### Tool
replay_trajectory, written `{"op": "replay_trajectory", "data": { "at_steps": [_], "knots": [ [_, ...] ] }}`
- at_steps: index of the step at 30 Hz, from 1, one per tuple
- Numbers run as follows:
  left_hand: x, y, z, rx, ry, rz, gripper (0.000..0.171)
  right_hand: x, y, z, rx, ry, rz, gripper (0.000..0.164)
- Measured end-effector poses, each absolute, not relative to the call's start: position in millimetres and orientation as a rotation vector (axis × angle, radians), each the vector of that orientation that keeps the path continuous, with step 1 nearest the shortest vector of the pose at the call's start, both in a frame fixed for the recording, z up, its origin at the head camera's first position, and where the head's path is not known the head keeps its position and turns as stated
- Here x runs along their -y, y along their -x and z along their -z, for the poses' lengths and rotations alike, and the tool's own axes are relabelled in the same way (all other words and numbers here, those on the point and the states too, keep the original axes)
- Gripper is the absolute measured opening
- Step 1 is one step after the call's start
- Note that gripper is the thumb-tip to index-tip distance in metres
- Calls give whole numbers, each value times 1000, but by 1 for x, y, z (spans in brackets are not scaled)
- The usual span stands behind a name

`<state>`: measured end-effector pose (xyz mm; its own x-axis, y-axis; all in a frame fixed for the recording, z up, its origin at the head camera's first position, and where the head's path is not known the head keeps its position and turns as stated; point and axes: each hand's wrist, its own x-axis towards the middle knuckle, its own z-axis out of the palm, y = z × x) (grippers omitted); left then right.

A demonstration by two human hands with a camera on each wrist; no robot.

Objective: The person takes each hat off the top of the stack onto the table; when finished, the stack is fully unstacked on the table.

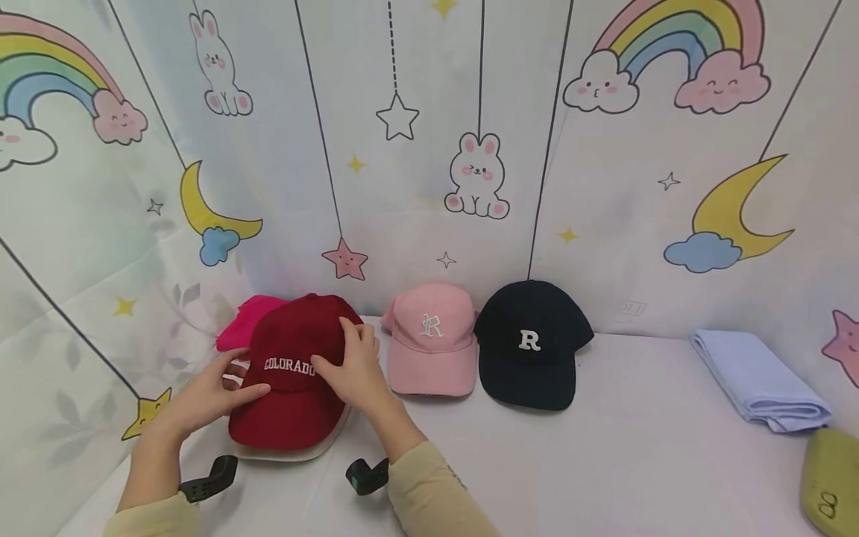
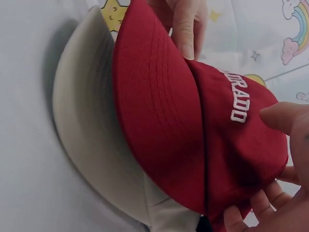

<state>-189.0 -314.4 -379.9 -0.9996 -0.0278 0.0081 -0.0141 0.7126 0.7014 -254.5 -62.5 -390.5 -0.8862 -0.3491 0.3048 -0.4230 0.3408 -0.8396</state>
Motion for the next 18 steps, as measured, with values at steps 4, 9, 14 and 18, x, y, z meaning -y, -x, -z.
{"op": "replay_trajectory", "data": {
  "at_steps": [4,9,14,18],
  "knots": [
    [310,190,376,2860,-18,1183,98,59,255,386,2459,-717,-1639,76],
    [304,190,369,2828,5,1172,94,56,255,379,2401,-706,-1648,73],
    [298,192,365,2809,6,1183,94,51,256,372,2313,-711,-1637,62],
    [292,193,362,2780,25,1180,94,46,257,368,2246,-729,-1622,52]
  ]
}}
